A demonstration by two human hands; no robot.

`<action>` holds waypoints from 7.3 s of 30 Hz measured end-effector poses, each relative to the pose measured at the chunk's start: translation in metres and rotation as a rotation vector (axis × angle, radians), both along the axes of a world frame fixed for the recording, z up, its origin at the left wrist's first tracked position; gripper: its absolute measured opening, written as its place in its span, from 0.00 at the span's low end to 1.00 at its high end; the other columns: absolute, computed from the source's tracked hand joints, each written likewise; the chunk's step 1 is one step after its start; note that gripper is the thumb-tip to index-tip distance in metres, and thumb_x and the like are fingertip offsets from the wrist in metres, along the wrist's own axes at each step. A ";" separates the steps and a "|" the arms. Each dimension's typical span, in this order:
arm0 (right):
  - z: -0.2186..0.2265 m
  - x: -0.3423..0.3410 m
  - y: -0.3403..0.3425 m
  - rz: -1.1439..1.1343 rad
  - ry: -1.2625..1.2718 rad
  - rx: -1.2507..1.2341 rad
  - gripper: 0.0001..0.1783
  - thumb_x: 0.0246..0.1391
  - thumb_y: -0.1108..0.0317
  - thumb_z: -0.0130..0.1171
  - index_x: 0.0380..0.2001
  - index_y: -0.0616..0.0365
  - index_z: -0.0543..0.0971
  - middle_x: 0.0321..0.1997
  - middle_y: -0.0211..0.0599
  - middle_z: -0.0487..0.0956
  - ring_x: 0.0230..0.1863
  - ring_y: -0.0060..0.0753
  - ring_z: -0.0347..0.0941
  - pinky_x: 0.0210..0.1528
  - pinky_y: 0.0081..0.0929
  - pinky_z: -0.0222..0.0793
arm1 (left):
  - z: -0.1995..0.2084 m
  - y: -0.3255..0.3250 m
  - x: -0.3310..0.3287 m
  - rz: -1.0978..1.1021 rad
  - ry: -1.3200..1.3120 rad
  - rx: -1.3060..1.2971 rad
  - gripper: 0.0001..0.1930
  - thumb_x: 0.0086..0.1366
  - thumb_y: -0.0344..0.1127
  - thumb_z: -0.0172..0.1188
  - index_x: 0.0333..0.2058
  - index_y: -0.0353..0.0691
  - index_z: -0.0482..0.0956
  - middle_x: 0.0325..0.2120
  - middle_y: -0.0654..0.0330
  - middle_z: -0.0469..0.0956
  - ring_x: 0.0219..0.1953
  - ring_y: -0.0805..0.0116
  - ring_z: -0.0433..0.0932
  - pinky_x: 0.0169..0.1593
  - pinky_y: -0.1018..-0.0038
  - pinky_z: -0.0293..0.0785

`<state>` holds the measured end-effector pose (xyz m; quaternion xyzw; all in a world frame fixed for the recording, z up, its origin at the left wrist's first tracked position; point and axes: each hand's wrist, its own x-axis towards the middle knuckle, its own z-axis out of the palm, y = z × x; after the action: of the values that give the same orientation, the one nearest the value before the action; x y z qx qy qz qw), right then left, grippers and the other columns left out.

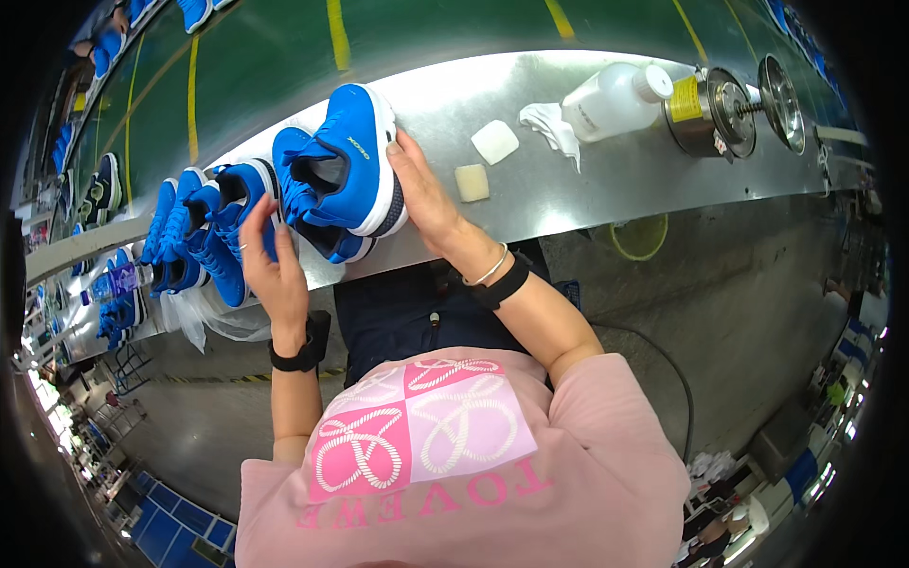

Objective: Cleaning and inspecting manufactured shoes on a conveyor line.

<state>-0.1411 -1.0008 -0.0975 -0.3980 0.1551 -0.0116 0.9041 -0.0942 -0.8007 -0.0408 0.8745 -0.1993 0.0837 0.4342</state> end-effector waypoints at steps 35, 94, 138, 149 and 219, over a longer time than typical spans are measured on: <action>0.004 -0.055 -0.136 -0.395 0.151 -1.614 0.05 0.54 0.71 0.63 0.34 0.58 0.85 0.34 0.38 0.82 0.37 0.41 0.79 0.39 0.34 0.75 | -0.050 -0.075 -0.079 -0.359 0.394 -0.162 0.17 0.62 0.32 0.69 0.46 0.31 0.76 0.40 0.51 0.78 0.42 0.57 0.76 0.49 0.69 0.71; 0.027 -0.094 -0.261 -0.975 -0.124 0.169 0.17 0.62 0.61 0.61 0.52 0.54 0.77 0.51 0.35 0.81 0.51 0.40 0.79 0.52 0.39 0.80 | -0.061 -0.081 -0.063 -0.266 0.002 0.105 0.23 0.68 0.34 0.61 0.53 0.22 0.66 0.46 0.33 0.71 0.49 0.35 0.70 0.55 0.55 0.66; 0.016 -0.078 -0.035 -0.501 -0.136 -1.160 0.07 0.51 0.73 0.68 0.35 0.57 0.85 0.35 0.38 0.82 0.35 0.36 0.80 0.37 0.27 0.76 | -0.064 -0.087 -0.066 -0.237 -0.081 0.172 0.24 0.69 0.39 0.62 0.51 0.25 0.65 0.43 0.36 0.72 0.45 0.37 0.71 0.50 0.55 0.69; 0.006 -0.077 -0.026 -0.600 -0.265 -1.412 0.08 0.50 0.75 0.67 0.36 0.59 0.82 0.35 0.37 0.79 0.36 0.41 0.78 0.36 0.31 0.75 | -0.065 -0.088 -0.067 -0.231 -0.091 0.187 0.23 0.70 0.38 0.61 0.52 0.25 0.65 0.43 0.37 0.72 0.46 0.37 0.71 0.50 0.56 0.68; 0.013 -0.080 -0.104 -0.631 0.043 -1.564 0.12 0.50 0.79 0.65 0.39 0.57 0.83 0.48 0.42 0.78 0.45 0.45 0.75 0.49 0.36 0.73 | -0.024 -0.093 -0.051 -0.296 -0.079 0.186 0.19 0.62 0.34 0.69 0.45 0.29 0.74 0.40 0.41 0.76 0.44 0.41 0.74 0.50 0.58 0.70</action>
<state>-0.2216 -1.1048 -0.0848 -0.8476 0.2235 -0.3601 0.3192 -0.1457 -0.8940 -0.0646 0.8681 -0.3495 0.0343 0.3509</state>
